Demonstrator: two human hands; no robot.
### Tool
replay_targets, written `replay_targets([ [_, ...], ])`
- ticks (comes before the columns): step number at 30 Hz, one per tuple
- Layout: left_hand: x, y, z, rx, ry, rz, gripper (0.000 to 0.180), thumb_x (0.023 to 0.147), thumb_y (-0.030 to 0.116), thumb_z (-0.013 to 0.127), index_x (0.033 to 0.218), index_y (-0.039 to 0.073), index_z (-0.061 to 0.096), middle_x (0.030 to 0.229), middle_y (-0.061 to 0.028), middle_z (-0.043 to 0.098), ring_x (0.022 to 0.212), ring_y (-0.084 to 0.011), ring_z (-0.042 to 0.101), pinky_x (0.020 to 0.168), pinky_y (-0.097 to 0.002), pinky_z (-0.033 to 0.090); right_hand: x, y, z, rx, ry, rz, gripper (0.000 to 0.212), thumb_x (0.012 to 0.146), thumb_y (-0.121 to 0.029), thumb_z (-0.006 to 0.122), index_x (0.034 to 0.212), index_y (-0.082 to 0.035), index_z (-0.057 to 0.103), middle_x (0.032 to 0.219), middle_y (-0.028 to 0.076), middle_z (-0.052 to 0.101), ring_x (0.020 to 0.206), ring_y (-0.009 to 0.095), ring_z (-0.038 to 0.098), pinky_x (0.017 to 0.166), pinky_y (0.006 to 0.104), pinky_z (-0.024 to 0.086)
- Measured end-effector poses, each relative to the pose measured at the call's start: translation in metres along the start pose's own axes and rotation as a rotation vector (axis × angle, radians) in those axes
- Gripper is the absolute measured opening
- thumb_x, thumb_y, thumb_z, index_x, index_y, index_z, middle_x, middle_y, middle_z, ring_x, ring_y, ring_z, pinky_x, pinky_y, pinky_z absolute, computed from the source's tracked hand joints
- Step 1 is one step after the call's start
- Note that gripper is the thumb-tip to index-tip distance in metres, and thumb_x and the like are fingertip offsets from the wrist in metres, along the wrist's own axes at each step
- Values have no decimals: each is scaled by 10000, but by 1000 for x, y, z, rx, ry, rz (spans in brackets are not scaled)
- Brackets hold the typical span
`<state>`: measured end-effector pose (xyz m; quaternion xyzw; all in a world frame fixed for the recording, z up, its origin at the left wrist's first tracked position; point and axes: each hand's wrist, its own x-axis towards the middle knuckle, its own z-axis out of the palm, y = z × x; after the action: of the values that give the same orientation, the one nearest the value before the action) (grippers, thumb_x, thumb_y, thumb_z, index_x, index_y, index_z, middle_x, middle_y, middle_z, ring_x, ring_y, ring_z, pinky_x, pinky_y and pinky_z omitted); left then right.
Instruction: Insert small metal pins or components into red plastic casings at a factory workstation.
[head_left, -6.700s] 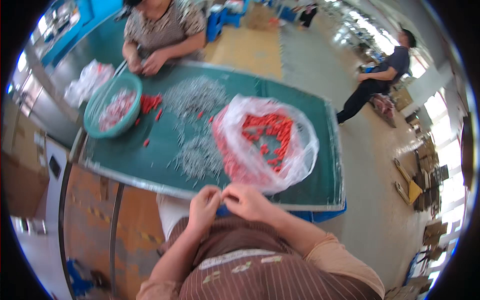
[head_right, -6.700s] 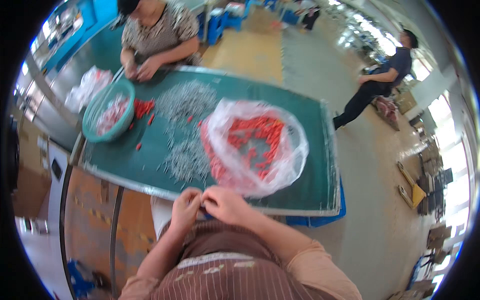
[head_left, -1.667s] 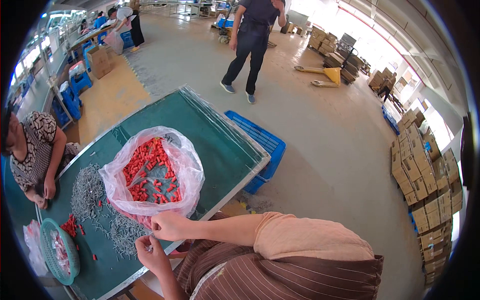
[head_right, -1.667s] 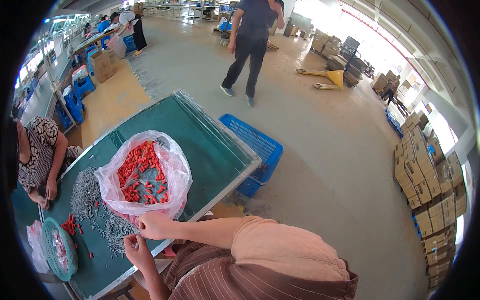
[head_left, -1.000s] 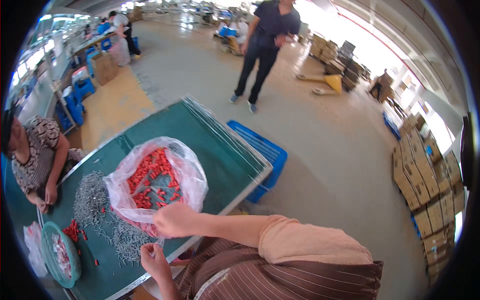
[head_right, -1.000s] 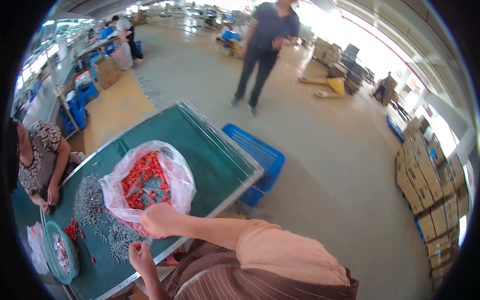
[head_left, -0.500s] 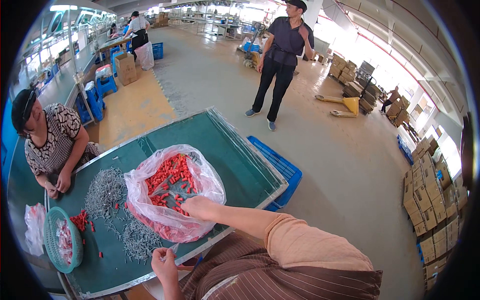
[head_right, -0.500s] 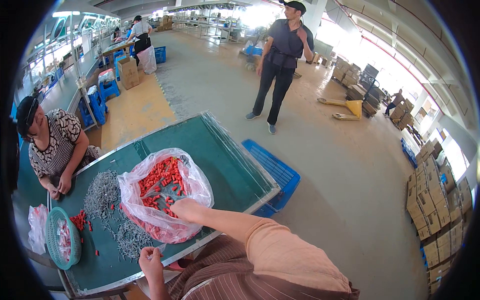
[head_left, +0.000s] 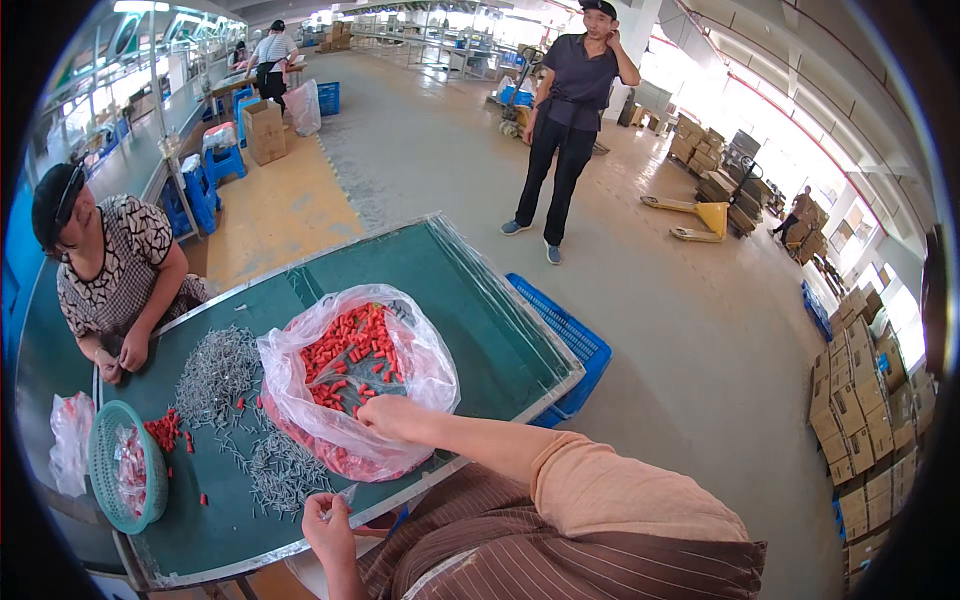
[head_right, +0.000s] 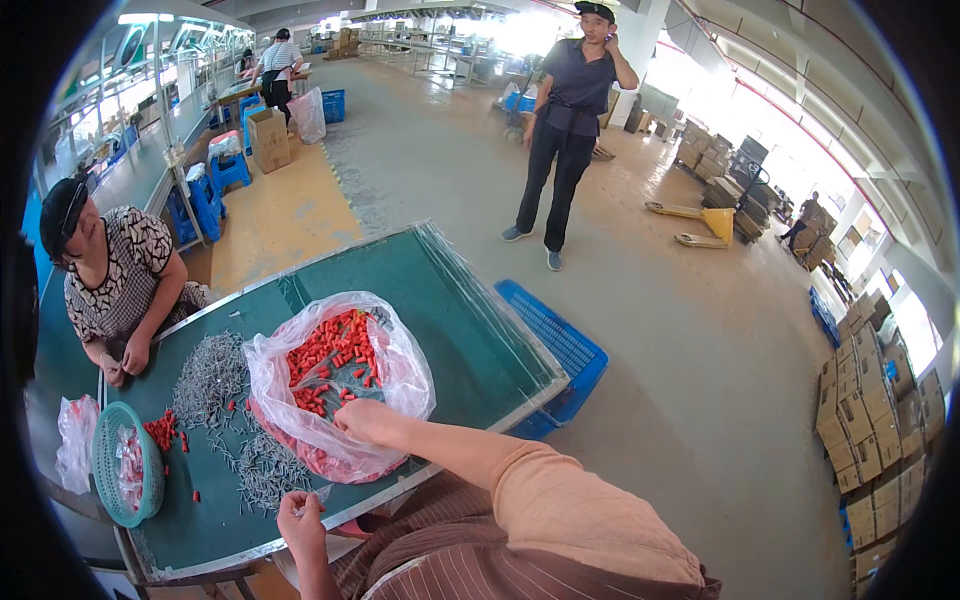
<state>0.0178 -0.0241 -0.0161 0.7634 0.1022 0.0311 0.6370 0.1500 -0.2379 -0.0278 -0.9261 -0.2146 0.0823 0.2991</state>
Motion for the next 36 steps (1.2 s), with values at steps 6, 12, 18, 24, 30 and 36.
replay_targets([
  [6, -3, -5, -4, -6, 24, -32, 84, 857, -4, 609, 797, -16, 552, 712, -33, 550, 640, -99, 526, 600, -241, 433, -8, -10, -36, 200, -34, 146, 187, 793, -104, 592, 927, -11, 682, 864, 195, 677, 802, 323, 667, 730, 411, 515],
  [12, 7, 1, 4, -13, 6, -16, 82, 855, -5, 610, 796, -15, 555, 708, -29, 550, 636, -91, 526, 599, -235, 431, -8, 14, -41, 11, 318, -125, 186, 841, -99, 583, 957, 0, 689, 847, 180, 637, 653, 298, 653, 652, 396, 512],
  [18, 9, 7, 2, -23, 39, -88, 75, 848, 5, 614, 792, -8, 566, 704, -27, 562, 642, -88, 536, 602, -227, 429, -35, -79, -67, 368, 153, -268, 157, 858, -129, 598, 921, 1, 659, 847, 147, 602, 789, 314, 620, 696, 384, 495],
  [24, 3, 26, 9, 152, 16, 88, 57, 846, 41, 635, 843, -9, 606, 708, -67, 631, 640, -118, 570, 619, -274, 460, -61, -108, -28, 114, 48, -436, 118, 881, -163, 585, 881, -56, 633, 881, 113, 569, 794, 294, 607, 668, 400, 493],
  [30, -13, 15, 5, 55, 55, -97, 74, 844, 70, 634, 865, -1, 626, 726, -63, 641, 673, -131, 592, 638, -287, 481, -66, -117, -17, -93, -21, -447, 85, 839, -124, 545, 840, -57, 597, 852, 110, 545, 806, 294, 620, 677, 399, 506],
  [36, 6, 27, 11, 21, -22, -112, 178, 831, 165, 647, 858, -11, 648, 726, -109, 663, 710, -178, 631, 698, -315, 493, -58, -111, -33, 25, -41, -346, 181, 851, -94, 501, 946, -29, 641, 867, 190, 620, 857, 338, 618, 740, 440, 486],
])
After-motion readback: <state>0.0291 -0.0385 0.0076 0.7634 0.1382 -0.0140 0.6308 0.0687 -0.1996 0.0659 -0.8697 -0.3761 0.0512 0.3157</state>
